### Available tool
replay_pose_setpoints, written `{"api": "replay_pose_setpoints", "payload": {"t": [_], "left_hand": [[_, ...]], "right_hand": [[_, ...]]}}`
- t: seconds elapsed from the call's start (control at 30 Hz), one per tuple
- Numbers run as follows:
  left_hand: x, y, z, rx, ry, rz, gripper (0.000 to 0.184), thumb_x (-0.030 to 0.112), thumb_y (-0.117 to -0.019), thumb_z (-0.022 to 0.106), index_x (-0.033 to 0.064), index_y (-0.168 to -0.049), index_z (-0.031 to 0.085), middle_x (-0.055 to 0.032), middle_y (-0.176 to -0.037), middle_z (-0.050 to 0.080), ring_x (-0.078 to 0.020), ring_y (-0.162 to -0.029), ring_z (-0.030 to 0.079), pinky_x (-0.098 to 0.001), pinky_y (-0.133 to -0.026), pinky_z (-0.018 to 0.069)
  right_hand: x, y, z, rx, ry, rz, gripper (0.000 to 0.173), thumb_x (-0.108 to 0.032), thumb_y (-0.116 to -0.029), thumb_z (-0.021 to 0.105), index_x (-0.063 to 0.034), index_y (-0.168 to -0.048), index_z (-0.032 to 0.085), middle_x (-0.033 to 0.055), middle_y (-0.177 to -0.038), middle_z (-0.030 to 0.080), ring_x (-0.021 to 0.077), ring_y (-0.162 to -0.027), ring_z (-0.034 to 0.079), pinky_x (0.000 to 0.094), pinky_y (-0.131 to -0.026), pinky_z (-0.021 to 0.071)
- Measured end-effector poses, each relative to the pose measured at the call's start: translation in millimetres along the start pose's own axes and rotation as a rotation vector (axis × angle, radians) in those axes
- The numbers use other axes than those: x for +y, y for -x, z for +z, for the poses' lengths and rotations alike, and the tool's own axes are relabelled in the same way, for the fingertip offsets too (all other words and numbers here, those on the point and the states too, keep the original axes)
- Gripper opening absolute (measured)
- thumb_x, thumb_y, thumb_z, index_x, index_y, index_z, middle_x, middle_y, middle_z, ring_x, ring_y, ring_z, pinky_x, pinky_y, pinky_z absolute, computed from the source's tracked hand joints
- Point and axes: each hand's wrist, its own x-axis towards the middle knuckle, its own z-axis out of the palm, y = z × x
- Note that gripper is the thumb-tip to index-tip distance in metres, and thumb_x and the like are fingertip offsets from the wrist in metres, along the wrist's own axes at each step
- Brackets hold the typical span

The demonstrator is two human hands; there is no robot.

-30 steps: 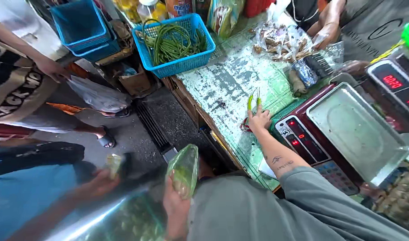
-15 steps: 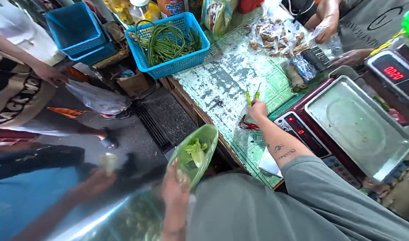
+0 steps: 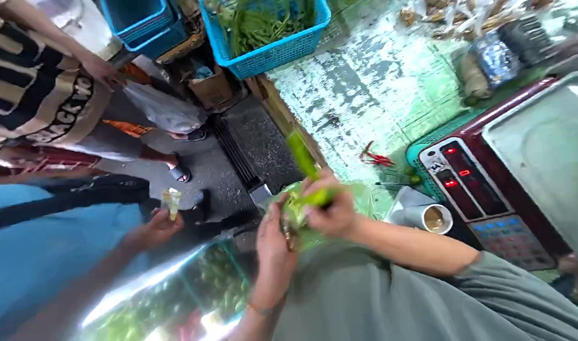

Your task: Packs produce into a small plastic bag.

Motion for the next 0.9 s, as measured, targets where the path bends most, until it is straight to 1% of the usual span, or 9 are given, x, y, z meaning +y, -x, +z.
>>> {"api": "replay_pose_setpoints", "payload": {"t": [0.07, 0.13, 0.2, 0.3, 0.47, 0.6, 0.67, 0.77, 0.9], "left_hand": [[18, 6, 3, 0.013, 0.006, 0.096, 0.05, 0.036, -0.1135, 0.022, 0.0086, -0.128, 0.061, -0.0048, -0.099, 0.074, -0.0086, -0.072, 0.069, -0.026, -0.061, 0.0593], [26, 6, -5, 0.074, 0.003, 0.156, 0.05, 0.036, -0.1139, 0.02, 0.0078, -0.129, 0.059, -0.0051, -0.109, 0.074, -0.0108, -0.083, 0.072, -0.0281, -0.069, 0.0616], [21, -1, -18, 0.09, 0.057, 0.135, 0.053, 0.041, -0.1133, 0.018, 0.0115, -0.125, 0.06, -0.0005, -0.088, 0.071, -0.0081, -0.066, 0.067, -0.026, -0.058, 0.0586], [2, -15, -33, 0.056, 0.157, 0.067, 0.056, 0.048, -0.1117, 0.014, 0.0187, -0.115, 0.061, 0.0078, -0.058, 0.053, -0.0034, -0.044, 0.049, -0.0213, -0.042, 0.0453], [-14, -40, -39, 0.003, 0.223, -0.02, 0.056, 0.048, -0.1117, 0.014, 0.0172, -0.111, 0.061, 0.0067, -0.058, 0.052, -0.0039, -0.045, 0.048, -0.0215, -0.043, 0.0443], [-21, -42, -28, -0.058, 0.109, -0.084, 0.053, 0.039, -0.1135, 0.018, 0.0101, -0.118, 0.062, 0.0019, -0.069, 0.058, -0.0039, -0.047, 0.048, -0.019, -0.044, 0.0433], [-24, -36, -30, -0.1, 0.101, -0.098, 0.053, 0.035, -0.1136, 0.019, 0.0063, -0.119, 0.064, -0.0004, -0.069, 0.059, -0.0043, -0.047, 0.046, -0.0189, -0.042, 0.0409], [-25, -32, -44, -0.12, 0.062, -0.047, 0.054, 0.034, -0.1131, 0.018, 0.0084, -0.116, 0.065, 0.0046, -0.058, 0.051, -0.0031, -0.043, 0.043, -0.019, -0.041, 0.0397], [-27, -40, -75, -0.053, 0.055, -0.013, 0.052, 0.039, -0.1135, 0.018, 0.0124, -0.119, 0.063, 0.0094, -0.053, 0.042, -0.002, -0.039, 0.038, -0.0188, -0.039, 0.036]], "right_hand": [[30, 23, 24, -0.25, -0.097, 0.024, 0.022, -0.013, -0.0934, 0.066, -0.0008, -0.111, 0.064, 0.0173, -0.107, 0.067, 0.0221, -0.1, 0.067, 0.038, -0.089, 0.0576], [37, 16, 27, -0.62, -0.015, 0.334, 0.035, -0.014, -0.1011, 0.058, 0.0037, -0.131, 0.058, 0.0206, -0.128, 0.064, 0.0233, -0.12, 0.063, 0.0379, -0.105, 0.0515], [35, -10, 25, -0.915, 0.225, 0.577, 0.045, -0.014, -0.1022, 0.059, -0.0049, -0.146, 0.052, 0.021, -0.144, 0.056, 0.0309, -0.13, 0.058, 0.0488, -0.11, 0.048], [27, -15, 6, -1.139, 0.566, 0.626, 0.039, -0.014, -0.1015, 0.057, -0.014, -0.14, 0.062, 0.0197, -0.156, 0.045, 0.0417, -0.134, 0.053, 0.0631, -0.103, 0.0478], [52, 23, -38, -1.196, 0.801, 0.633, 0.045, -0.025, -0.107, 0.048, -0.0083, -0.148, 0.054, 0.0073, -0.167, 0.034, 0.0389, -0.152, 0.031, 0.0658, -0.119, 0.0261], [79, 49, -30, -1.334, 0.877, 0.76, 0.062, -0.048, -0.1096, 0.038, -0.0007, -0.148, 0.052, 0.0177, -0.16, 0.043, 0.042, -0.151, 0.033, 0.0626, -0.122, 0.0234], [76, 48, -13, -1.437, 0.934, 0.766, 0.053, -0.035, -0.11, 0.041, 0.0024, -0.145, 0.053, 0.0233, -0.158, 0.044, 0.0461, -0.145, 0.04, 0.0651, -0.118, 0.0287], [44, 31, -5, -1.48, 0.918, 0.834, 0.03, -0.014, -0.1033, 0.052, 0.0035, -0.123, 0.066, 0.0268, -0.13, 0.063, 0.0473, -0.125, 0.057, 0.0687, -0.104, 0.0417], [13, 13, -66, -0.823, 0.692, 0.826, 0.032, -0.029, -0.1085, 0.049, -0.0138, -0.124, 0.072, 0.0142, -0.118, 0.073, 0.0336, -0.115, 0.068, 0.061, -0.1, 0.0511]]}}
